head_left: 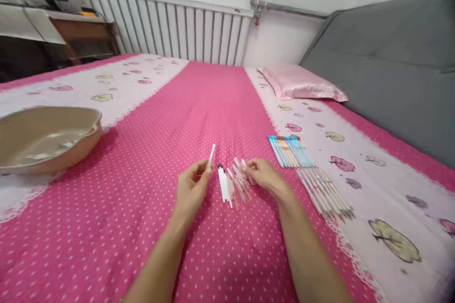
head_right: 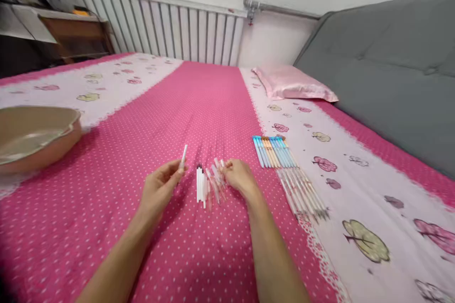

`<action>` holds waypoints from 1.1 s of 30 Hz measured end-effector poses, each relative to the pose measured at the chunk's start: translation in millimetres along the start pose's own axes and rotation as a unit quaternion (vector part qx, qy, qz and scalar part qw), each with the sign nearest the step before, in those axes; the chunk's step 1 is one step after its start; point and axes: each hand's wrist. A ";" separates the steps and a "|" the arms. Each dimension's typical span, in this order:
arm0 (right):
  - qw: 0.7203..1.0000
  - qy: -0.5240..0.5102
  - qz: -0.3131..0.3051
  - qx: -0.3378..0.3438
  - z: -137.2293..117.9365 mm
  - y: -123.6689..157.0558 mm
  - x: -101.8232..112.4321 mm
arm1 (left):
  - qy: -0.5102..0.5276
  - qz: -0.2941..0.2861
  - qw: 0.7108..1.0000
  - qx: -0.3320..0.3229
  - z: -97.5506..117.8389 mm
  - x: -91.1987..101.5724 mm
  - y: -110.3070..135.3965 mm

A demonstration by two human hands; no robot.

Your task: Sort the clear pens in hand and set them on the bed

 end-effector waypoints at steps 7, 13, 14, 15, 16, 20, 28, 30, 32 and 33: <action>0.999 -0.012 0.025 0.022 0.8 -1.4 4.0 | 0.005 0.007 1.000 0.002 4.1 -0.7 -0.7; 0.978 -0.184 0.094 0.006 -6.1 -0.9 7.7 | -0.003 -0.002 1.000 0.012 6.7 -0.9 1.4; 0.969 -0.230 0.094 0.003 -9.0 -0.1 8.5 | -0.004 -0.006 1.000 0.014 6.7 -0.9 1.7; 0.957 -0.275 0.091 0.004 -12.2 0.9 9.3 | -0.006 -0.009 1.000 0.016 6.5 -0.8 2.0; 0.945 -0.316 0.086 0.006 -15.5 2.1 10.3 | -0.008 -0.013 1.000 0.019 6.1 -0.8 2.1; 0.900 -0.428 0.084 0.021 -25.9 7.6 14.6 | -0.014 -0.039 0.999 0.020 2.6 -1.5 1.3; 0.863 -0.499 0.033 0.069 -30.8 12.3 16.4 | -0.071 -0.111 0.991 -0.002 1.2 -2.6 1.2; 0.865 -0.495 0.027 0.076 -32.1 12.9 15.8 | -0.098 -0.120 0.988 -0.022 1.1 -2.5 2.1; 0.870 -0.487 0.024 0.078 -33.9 13.7 15.8 | -0.125 -0.125 0.983 -0.039 0.8 -2.3 2.8; 0.873 -0.481 0.022 0.078 -34.8 14.2 15.9 | -0.134 -0.128 0.982 -0.045 0.6 -2.3 3.0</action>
Point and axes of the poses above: each hand's wrist, its own y-axis away from the middle knuckle, its own x-axis out of the back of the hand, z = x × y, and after that the axes turned 4 degrees about y, right-handed
